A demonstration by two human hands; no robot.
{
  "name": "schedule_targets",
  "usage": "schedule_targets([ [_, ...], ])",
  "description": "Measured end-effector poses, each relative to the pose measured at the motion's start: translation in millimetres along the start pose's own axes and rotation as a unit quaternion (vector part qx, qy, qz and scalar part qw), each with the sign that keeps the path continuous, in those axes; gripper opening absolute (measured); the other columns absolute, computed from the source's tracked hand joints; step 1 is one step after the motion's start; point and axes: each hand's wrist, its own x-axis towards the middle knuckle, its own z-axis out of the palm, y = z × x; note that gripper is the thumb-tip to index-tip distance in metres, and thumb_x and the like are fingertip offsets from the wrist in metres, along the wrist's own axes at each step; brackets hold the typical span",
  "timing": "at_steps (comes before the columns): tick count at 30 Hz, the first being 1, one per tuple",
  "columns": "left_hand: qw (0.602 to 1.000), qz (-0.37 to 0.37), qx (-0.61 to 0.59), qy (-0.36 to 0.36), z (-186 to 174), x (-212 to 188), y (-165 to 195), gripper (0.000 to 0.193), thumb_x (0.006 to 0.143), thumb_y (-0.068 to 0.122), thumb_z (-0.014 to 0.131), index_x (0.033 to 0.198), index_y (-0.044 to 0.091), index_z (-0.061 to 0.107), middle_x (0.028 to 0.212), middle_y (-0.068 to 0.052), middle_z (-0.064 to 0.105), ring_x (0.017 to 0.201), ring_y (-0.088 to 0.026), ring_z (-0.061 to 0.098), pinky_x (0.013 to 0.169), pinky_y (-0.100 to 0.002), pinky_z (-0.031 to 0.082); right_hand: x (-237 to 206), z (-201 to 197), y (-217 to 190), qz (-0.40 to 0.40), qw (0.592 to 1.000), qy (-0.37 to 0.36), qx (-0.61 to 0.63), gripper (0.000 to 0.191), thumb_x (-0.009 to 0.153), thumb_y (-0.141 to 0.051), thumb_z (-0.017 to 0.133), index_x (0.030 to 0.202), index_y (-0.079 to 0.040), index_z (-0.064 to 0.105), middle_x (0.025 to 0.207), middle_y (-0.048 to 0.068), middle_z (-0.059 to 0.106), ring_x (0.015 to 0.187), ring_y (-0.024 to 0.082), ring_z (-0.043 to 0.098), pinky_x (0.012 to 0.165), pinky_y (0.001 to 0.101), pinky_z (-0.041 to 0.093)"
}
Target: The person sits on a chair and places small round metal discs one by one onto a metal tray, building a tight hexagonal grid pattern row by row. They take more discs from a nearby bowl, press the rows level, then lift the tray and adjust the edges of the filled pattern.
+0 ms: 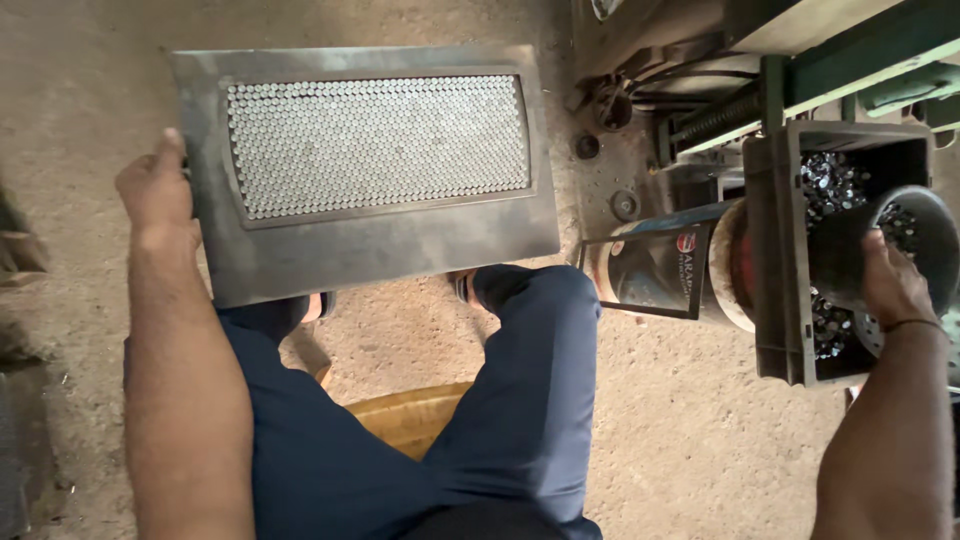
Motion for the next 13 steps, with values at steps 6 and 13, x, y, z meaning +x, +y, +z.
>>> schedule_targets([
  [6,0.996,-0.016,-0.065,0.066,-6,-2,11,0.030,0.106,0.031,0.064,0.088,0.008,0.060,0.063,0.001,0.047,0.048,-0.012,0.047,0.041,-0.032,0.037,-14,0,-12,0.017,0.998,0.007,-0.058,0.072,0.116,-0.060,0.030,0.141,0.000,0.060,0.139,0.037,0.056,0.132,0.054,0.049,0.112,0.0583,0.036],
  [13,0.986,-0.038,-0.136,0.089,-17,0,8,0.022,0.099,0.026,0.064,0.091,0.006,0.062,0.059,0.000,0.047,0.044,-0.013,0.045,0.039,-0.032,0.035,2,4,-24,-0.002,0.957,-0.037,0.288,0.063,0.118,-0.051,0.042,0.138,0.009,0.046,0.132,0.037,0.053,0.119,0.047,0.051,0.103,0.0556,0.043],
])
